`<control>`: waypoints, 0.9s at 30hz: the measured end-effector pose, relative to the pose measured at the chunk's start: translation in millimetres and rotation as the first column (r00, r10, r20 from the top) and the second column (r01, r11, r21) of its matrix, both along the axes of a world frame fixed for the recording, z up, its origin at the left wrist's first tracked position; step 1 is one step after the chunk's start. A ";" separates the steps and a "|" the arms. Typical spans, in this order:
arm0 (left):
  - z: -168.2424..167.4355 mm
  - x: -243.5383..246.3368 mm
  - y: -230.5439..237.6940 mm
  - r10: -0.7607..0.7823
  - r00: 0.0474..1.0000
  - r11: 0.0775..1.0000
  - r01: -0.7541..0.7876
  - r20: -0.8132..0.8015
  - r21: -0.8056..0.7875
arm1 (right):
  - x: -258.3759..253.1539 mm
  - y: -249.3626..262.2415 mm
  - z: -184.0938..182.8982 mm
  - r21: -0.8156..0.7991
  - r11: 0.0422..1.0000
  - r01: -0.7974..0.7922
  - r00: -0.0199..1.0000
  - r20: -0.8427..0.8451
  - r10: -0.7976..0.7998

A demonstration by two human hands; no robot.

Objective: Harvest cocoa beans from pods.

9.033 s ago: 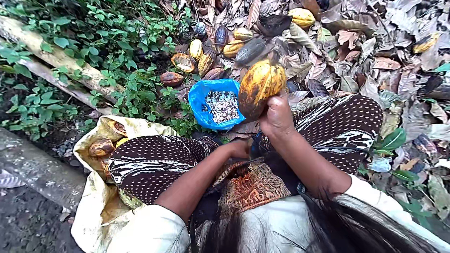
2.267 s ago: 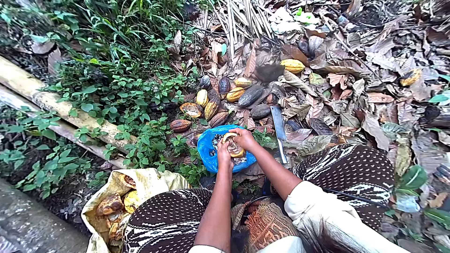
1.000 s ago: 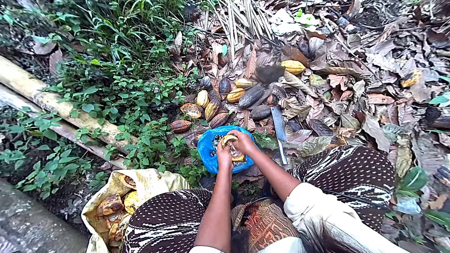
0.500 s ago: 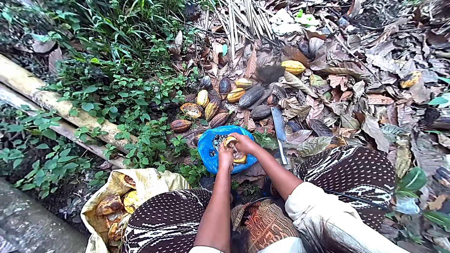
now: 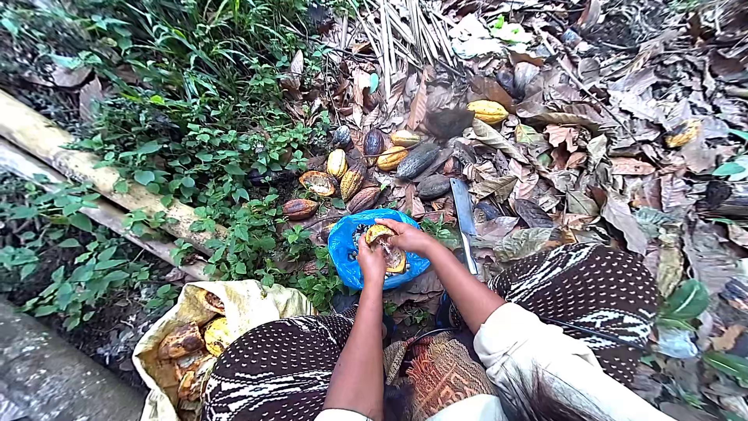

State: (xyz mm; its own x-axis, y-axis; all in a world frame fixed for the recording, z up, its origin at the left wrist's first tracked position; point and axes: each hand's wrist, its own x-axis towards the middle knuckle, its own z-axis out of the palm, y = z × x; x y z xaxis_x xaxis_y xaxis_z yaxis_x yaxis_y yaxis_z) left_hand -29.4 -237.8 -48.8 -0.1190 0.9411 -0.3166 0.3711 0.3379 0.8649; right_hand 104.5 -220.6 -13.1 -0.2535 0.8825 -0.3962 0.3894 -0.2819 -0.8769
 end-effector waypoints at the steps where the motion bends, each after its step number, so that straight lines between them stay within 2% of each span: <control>1: -2.7 -0.6 1.3 0.047 0.997 0.999 -0.048 0.059 0.011 | -2.6 -1.3 -2.0 0.047 0.997 0.053 0.998 -0.018 -0.052; 4: -4.0 -2.6 6.0 0.257 0.938 0.966 -0.250 0.233 -0.062 | -6.3 -3.5 -11.3 0.322 0.928 0.187 0.982 -0.038 -0.185; 7: 0.9 -7.3 8.5 0.386 0.849 0.920 -0.323 0.362 -0.222 | -6.7 -4.4 -13.8 0.529 0.845 0.085 0.984 0.089 -0.155; 10: 0.5 -5.1 8.4 0.403 0.800 0.912 -0.313 0.444 -0.264 | -14.0 -4.3 -8.2 0.448 0.892 -0.061 0.963 0.262 -0.066; 13: -0.2 -4.6 8.0 0.326 0.809 0.945 -0.275 0.489 -0.175 | -21.5 -6.2 2.8 0.333 0.943 0.018 0.973 0.210 -0.093; 16: -2.2 -4.5 8.0 0.280 0.869 0.959 -0.272 0.407 -0.079 | -22.9 -9.9 12.5 0.262 0.958 0.120 0.978 0.134 -0.159; 20: -0.1 -7.2 3.5 0.234 0.971 0.969 -0.237 0.055 0.069 | -27.3 -12.7 12.0 0.229 0.965 0.129 0.977 0.135 -0.163; 23: 13.4 -6.5 -1.1 0.239 0.963 0.965 -0.222 -0.126 0.138 | -31.8 -13.7 8.8 0.239 0.961 0.137 0.977 0.126 -0.170; 27: 19.1 -3.9 -4.5 0.244 0.944 0.961 -0.204 -0.223 0.186 | -30.6 -14.2 8.0 0.234 0.955 0.184 0.977 0.067 -0.205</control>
State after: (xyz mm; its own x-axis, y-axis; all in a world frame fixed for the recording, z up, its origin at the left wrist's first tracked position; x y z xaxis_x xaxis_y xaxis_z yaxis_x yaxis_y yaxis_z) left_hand -33.4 -242.3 -29.6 -0.3867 0.9165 -0.1020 0.5055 0.3032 0.8078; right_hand 73.9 -234.8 -5.1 -0.0411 0.9801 -0.1944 0.4261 -0.1588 -0.8906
